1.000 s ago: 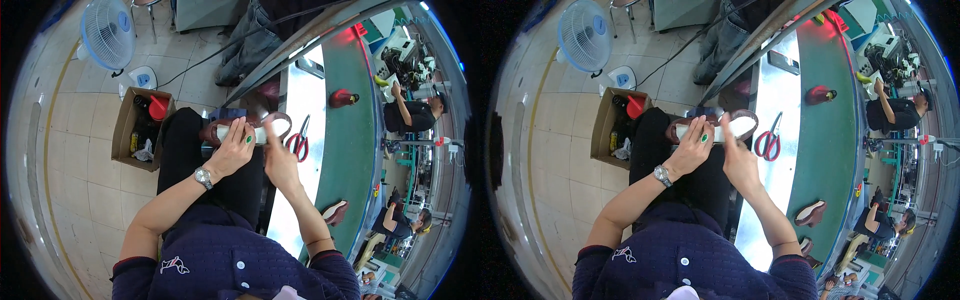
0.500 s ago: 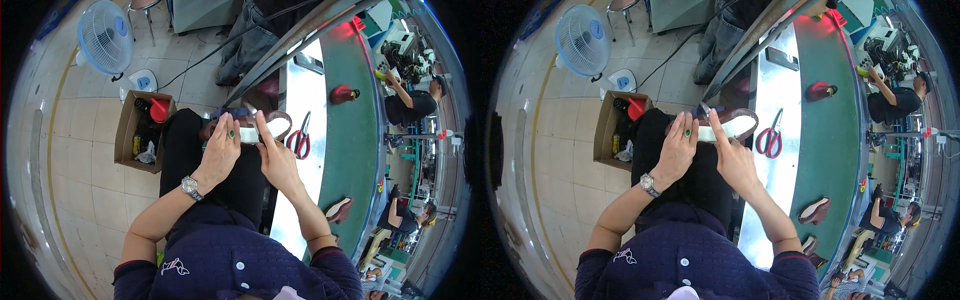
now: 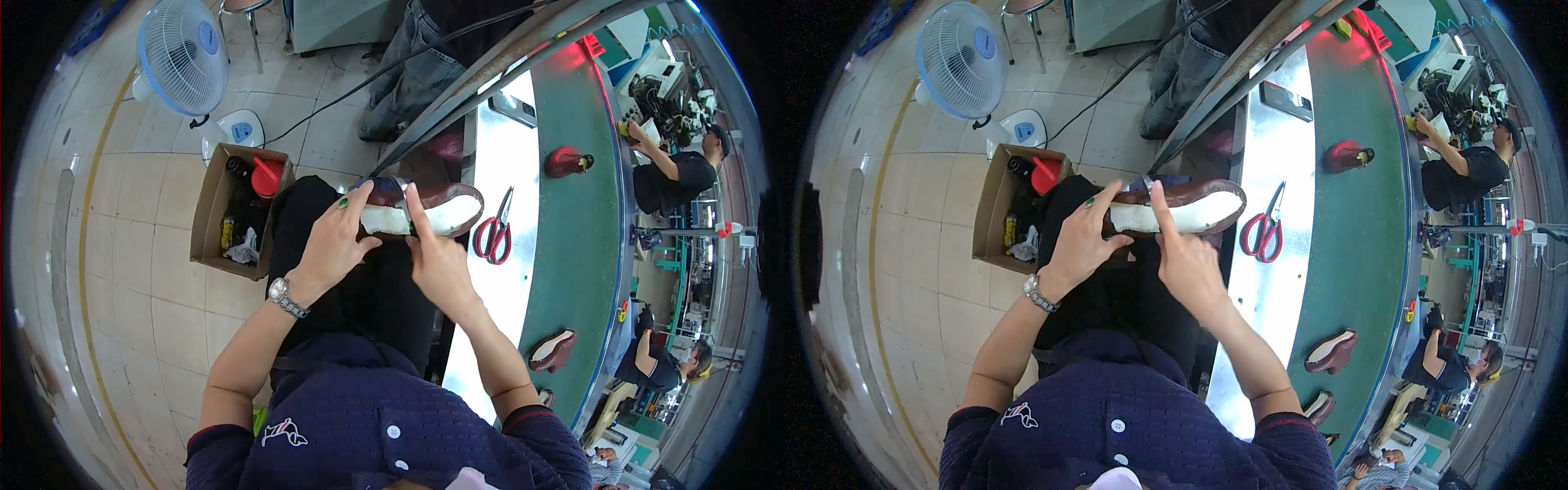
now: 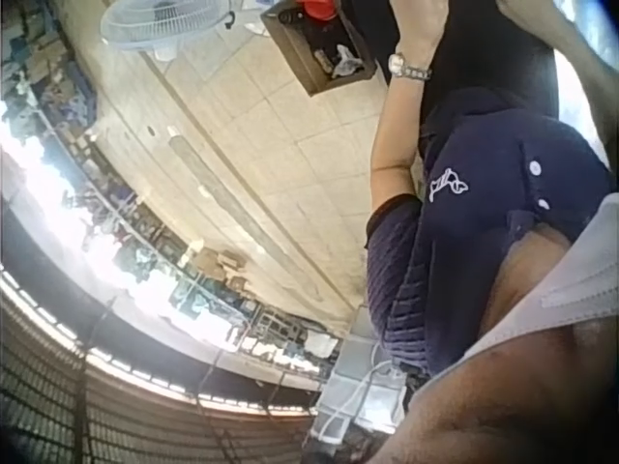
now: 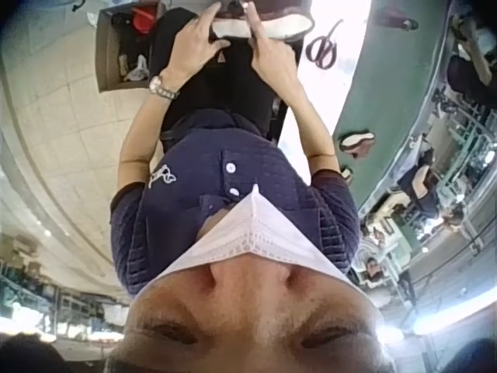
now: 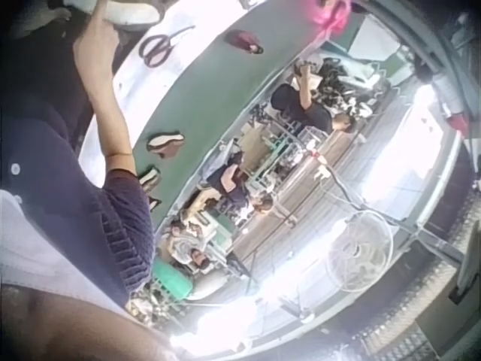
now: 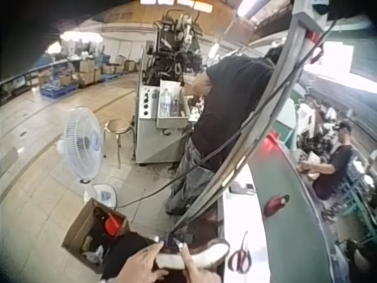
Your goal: Finishing and refining the bottom and edges of a leather shoe using hand tools.
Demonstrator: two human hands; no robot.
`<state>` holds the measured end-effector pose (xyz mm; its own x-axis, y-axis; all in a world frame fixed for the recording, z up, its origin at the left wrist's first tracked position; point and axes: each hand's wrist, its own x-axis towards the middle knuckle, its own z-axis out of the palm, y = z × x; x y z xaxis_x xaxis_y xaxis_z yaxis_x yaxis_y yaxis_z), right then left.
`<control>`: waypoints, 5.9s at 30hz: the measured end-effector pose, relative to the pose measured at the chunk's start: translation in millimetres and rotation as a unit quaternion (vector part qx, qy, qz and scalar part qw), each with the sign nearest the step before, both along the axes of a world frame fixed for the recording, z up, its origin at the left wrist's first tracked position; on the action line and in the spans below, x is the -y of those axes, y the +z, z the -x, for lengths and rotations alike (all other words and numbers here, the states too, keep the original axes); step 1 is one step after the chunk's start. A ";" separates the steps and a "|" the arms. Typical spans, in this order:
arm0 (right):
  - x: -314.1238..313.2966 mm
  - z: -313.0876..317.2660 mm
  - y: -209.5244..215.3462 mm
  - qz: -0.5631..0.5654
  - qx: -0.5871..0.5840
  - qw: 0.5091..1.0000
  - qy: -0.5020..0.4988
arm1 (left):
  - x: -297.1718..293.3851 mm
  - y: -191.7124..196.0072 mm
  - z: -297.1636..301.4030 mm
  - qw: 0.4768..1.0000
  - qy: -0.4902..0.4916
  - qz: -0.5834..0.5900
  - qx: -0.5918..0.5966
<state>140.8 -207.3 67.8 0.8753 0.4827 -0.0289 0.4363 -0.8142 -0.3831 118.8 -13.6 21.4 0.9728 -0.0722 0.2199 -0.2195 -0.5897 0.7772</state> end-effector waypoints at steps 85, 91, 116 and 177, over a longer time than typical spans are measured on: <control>-45.6 11.2 39.2 0.049 -0.073 0.950 0.301 | -40.2 -32.4 68.1 0.654 -0.085 0.634 -0.404; -49.5 11.3 32.6 0.128 -0.122 0.941 0.288 | -34.6 -44.7 97.0 0.602 -0.077 0.701 -0.374; -48.7 28.1 39.0 0.115 -0.148 0.929 0.318 | -26.8 -49.5 128.9 0.513 -0.057 0.773 -0.368; -38.8 -11.9 28.0 0.088 -0.131 0.967 0.201 | -23.1 -16.5 42.6 0.702 -0.017 0.534 -0.471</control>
